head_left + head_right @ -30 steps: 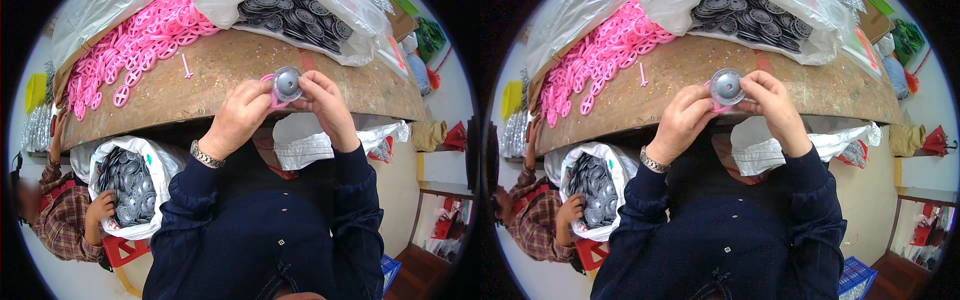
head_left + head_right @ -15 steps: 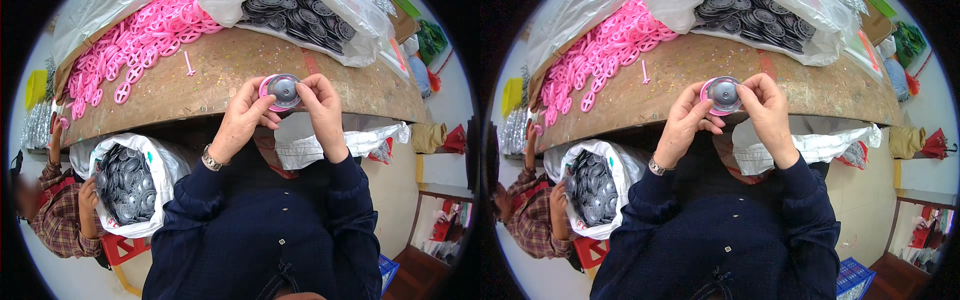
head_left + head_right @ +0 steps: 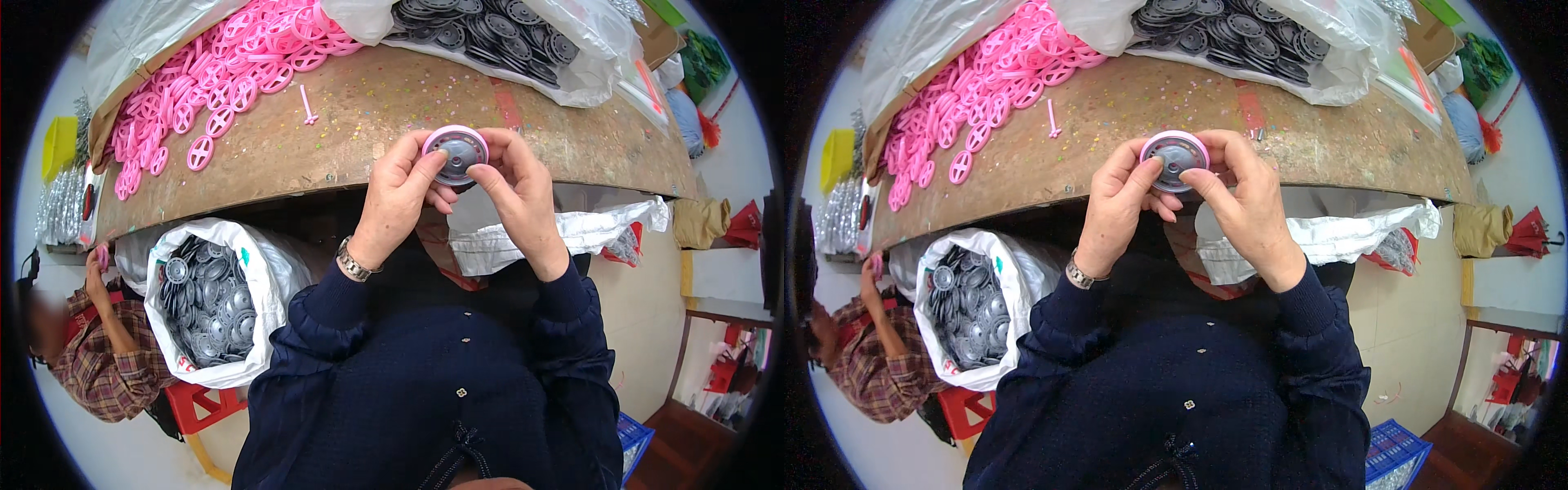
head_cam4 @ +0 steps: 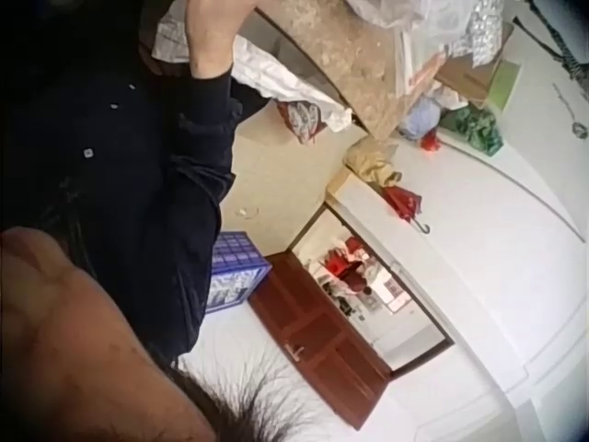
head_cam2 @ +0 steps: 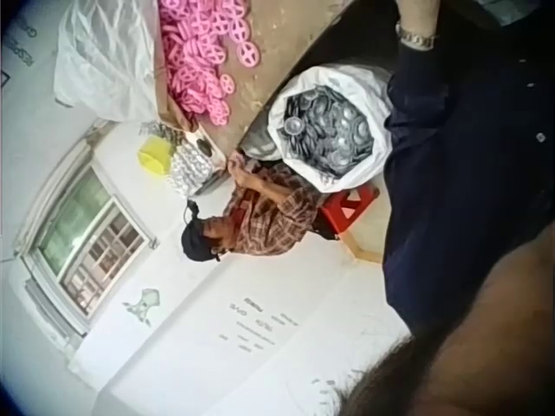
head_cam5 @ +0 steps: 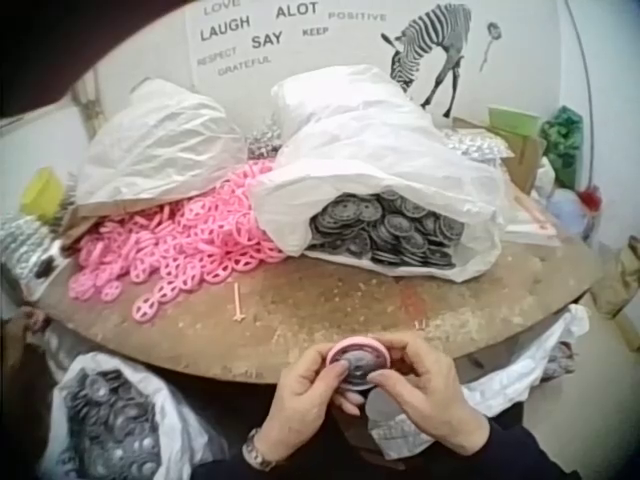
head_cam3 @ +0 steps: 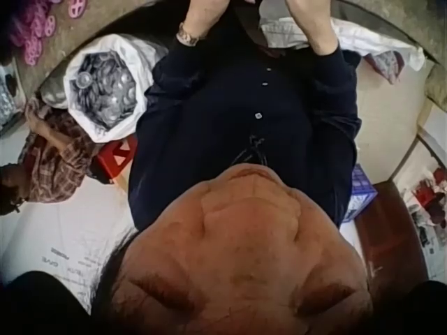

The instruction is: Assembling plastic toy components at a factory workbench.

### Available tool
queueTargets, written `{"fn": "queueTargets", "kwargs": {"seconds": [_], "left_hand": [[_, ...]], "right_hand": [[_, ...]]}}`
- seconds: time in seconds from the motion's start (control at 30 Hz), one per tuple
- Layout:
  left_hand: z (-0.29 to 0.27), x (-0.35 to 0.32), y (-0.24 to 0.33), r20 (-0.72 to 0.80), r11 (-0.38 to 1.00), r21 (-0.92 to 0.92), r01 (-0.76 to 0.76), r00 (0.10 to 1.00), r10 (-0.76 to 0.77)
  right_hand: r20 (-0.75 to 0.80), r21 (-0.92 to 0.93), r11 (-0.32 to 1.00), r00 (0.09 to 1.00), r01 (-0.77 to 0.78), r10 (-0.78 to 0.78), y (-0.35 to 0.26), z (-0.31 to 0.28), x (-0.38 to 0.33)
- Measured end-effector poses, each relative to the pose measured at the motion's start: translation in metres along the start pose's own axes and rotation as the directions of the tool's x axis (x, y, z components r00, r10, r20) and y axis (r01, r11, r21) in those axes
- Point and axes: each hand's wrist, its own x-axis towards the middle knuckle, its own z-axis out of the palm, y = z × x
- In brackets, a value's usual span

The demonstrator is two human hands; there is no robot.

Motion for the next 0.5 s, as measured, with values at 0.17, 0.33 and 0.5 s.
{"fn": "queueTargets", "kwargs": {"seconds": [0.17, 0.33, 0.5], "left_hand": [[0.01, -0.007, 0.001, 0.097, 0.981, 0.172, -0.088, 0.993, 0.072], [0.012, -0.01, 0.0, 0.079, 0.91, 0.381, -0.164, 0.986, 0.144], [0.019, -0.007, -0.001, 0.061, 0.936, 0.311, -0.164, 0.986, 0.153]], "right_hand": [[0.048, 0.019, 0.987, 0.987, -0.157, 0.156, -0.003, -0.007, -0.001], [0.05, 0.039, 0.99, 0.99, -0.137, 0.135, -0.001, -0.007, -0.007], [0.016, 0.062, 0.986, 0.988, -0.154, 0.153, 0.003, -0.008, -0.004]]}}
